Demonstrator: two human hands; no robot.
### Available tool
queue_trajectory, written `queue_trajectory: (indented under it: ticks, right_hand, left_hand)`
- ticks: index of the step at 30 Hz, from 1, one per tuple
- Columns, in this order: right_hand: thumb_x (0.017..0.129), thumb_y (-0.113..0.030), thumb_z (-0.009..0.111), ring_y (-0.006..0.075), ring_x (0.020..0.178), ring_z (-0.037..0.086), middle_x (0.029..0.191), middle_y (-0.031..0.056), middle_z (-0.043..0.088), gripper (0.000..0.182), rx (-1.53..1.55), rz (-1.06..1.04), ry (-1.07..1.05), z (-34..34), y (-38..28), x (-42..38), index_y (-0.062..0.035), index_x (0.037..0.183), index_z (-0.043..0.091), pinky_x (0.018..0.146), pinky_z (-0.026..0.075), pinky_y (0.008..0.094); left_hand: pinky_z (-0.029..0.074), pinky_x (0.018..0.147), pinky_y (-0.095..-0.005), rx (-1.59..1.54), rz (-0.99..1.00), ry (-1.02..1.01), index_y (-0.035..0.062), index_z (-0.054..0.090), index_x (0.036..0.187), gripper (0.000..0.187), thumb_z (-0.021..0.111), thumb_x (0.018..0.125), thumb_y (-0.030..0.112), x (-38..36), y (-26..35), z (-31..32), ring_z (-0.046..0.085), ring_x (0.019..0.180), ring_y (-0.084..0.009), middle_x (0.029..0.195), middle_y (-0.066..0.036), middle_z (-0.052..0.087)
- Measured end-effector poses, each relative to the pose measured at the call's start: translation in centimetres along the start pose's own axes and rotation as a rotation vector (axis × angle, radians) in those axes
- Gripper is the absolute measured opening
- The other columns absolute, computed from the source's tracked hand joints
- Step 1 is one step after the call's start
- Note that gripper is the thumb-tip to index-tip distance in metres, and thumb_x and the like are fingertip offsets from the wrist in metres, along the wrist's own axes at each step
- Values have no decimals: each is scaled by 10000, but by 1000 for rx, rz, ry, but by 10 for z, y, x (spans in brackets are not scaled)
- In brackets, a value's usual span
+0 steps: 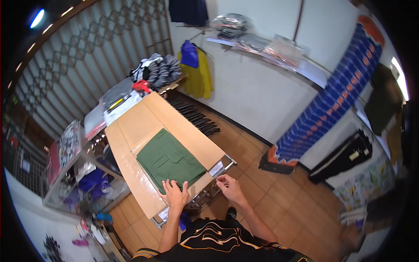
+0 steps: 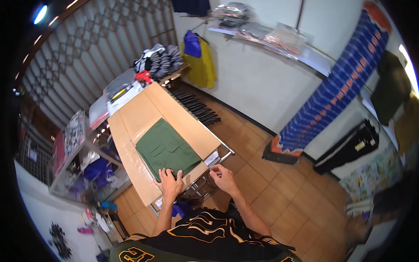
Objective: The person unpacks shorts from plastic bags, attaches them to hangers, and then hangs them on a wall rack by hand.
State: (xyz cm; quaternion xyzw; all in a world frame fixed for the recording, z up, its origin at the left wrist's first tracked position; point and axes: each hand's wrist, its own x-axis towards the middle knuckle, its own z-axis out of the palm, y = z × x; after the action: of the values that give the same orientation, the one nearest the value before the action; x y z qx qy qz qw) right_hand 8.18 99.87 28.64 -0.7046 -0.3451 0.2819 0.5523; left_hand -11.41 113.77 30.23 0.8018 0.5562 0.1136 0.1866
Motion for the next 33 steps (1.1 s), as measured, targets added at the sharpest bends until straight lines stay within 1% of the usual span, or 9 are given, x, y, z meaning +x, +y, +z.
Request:
queue_trajectory:
  ticks: [7,8,11,19,25,27,30,32,33]
  right_hand:
    - [899,-114,649,182,848,697,928,136,715,214,-4,-96,-226,-28,-7,67,28,1058,641,752,564,309]
    - [896,-101,643,207,855,708,930,146,715,200,-31,-130,-248,-28,-6,76,33,1044,636,750,570,320]
    - [893,-92,641,229,860,714,932,157,715,188,-65,-247,-299,-18,-18,100,34,1033,633,757,574,330]
    - [899,-89,633,254,889,708,954,160,706,193,-61,-302,-457,41,-42,153,15,1061,629,735,578,341]
    - [864,-80,647,337,974,671,1001,167,700,216,-197,-481,-477,96,-53,194,-8,1067,637,866,525,398]
    - [852,-75,649,358,999,653,1026,172,694,228,-245,-529,-489,116,-54,208,-18,1073,640,894,507,409]
    - [840,-87,650,359,1087,601,1130,178,664,238,-296,-593,-527,150,-51,231,-45,1074,653,935,473,440]
    - [846,-143,654,333,1184,544,1209,166,635,238,-358,-737,-502,168,-51,238,-66,1072,664,976,438,466]
    - [846,-143,654,333,1184,544,1209,166,635,238,-354,-737,-515,176,-46,242,-66,1072,664,976,438,466]
  left_hand:
    - [84,1082,-712,57,-142,207,-19,516,1185,456,579,908,338,3,25,28,251,1414,-423,1448,-264,388]
    - [105,1076,-720,60,-179,214,-5,512,1189,419,589,892,280,3,28,32,244,1423,-413,1462,-240,383]
    - [111,1075,-722,32,-226,242,7,518,1181,401,597,883,263,4,29,37,236,1432,-400,1470,-219,384]
    - [98,1062,-735,3,-285,196,45,526,1150,384,650,863,267,7,31,32,247,1433,-377,1488,-198,381]
    - [94,1054,-732,-71,-247,188,50,511,1257,564,707,827,359,2,40,25,267,1418,-383,1498,-194,365]
    - [102,1057,-729,-85,-109,184,64,520,1272,574,706,829,378,-3,49,20,261,1421,-380,1520,-193,326]
    - [164,1069,-704,-117,-93,108,46,498,1317,642,702,834,416,-5,50,18,229,1409,-465,1533,-241,262]
    - [197,1080,-681,-158,-121,39,23,452,1367,730,706,829,445,-5,44,21,196,1385,-554,1524,-312,214]
    - [197,1080,-681,-158,-134,40,23,452,1367,730,706,829,445,-4,37,23,196,1385,-554,1524,-312,214]
